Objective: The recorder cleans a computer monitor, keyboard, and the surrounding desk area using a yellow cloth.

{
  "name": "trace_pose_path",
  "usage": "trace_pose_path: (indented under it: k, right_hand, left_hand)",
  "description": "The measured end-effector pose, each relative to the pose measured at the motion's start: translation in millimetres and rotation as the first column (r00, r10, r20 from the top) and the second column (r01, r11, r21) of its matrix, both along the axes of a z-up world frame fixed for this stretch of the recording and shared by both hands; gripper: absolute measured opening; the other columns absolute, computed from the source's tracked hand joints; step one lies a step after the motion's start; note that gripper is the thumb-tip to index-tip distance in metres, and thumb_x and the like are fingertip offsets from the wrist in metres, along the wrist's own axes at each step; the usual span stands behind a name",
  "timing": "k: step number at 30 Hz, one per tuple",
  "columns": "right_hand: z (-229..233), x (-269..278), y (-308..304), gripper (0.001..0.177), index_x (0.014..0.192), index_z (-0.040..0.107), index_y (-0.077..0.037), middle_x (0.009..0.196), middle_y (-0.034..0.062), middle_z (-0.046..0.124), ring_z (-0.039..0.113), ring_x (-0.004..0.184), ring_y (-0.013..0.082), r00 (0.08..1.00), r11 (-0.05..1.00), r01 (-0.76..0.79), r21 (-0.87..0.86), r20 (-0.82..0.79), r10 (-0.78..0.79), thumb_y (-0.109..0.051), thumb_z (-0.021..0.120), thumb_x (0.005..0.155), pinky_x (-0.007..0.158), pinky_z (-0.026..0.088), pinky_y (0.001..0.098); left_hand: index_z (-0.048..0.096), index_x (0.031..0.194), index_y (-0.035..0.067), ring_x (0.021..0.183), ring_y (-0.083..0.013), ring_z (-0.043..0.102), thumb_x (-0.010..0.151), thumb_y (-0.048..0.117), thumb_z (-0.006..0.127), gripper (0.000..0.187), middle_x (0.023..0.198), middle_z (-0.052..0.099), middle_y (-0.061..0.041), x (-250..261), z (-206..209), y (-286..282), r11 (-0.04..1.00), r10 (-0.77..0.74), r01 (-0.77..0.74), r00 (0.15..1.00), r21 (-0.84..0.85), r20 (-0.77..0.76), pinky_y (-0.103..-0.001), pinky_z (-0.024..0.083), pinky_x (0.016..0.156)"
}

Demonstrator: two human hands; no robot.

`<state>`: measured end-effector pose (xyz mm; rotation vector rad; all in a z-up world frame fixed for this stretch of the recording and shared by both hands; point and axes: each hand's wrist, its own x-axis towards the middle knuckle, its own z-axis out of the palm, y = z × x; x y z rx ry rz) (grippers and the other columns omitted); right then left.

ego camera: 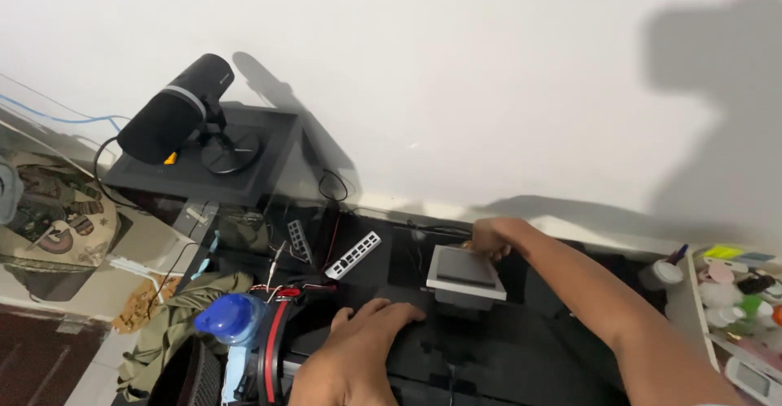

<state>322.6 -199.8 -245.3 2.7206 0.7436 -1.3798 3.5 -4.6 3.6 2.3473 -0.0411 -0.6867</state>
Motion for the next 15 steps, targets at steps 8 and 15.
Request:
trace_pose_path:
  k: [8,15]
  right_hand:
    - [29.1,-15.7,20.1,0.04,0.102,0.065,-0.013,0.081,0.0091,0.063,0.06,0.063,0.0233,0.923,0.96,0.269,-0.08,-0.261,-0.281,-0.049,0.051,0.099,0.059,0.054,0.0382]
    - [39.2,-13.2,23.5,0.046,0.108,0.068,-0.009,0.096,0.0123,0.068,0.064,0.076,0.0253,0.957,0.97,0.24,-0.043,-0.154,-0.244,-0.051,0.051,0.097,0.066,0.056,0.0384]
  left_hand:
    - [0.052,0.142,0.022,0.145,-0.0296,0.04,0.042,0.028,0.09,0.107,0.141,0.056,-0.007,0.6,-11.1,2.3,1.0,-0.009,0.008,1.0,0.017,0.013,-0.06,0.016,0.12]
    - [0.061,0.142,0.023,0.145,-0.0309,0.045,0.048,0.03,0.088,0.098,0.143,0.06,-0.01,-7.2,-42.6,11.7,0.998,0.026,-0.018,0.989,-0.052,0.149,-0.06,0.019,0.119]
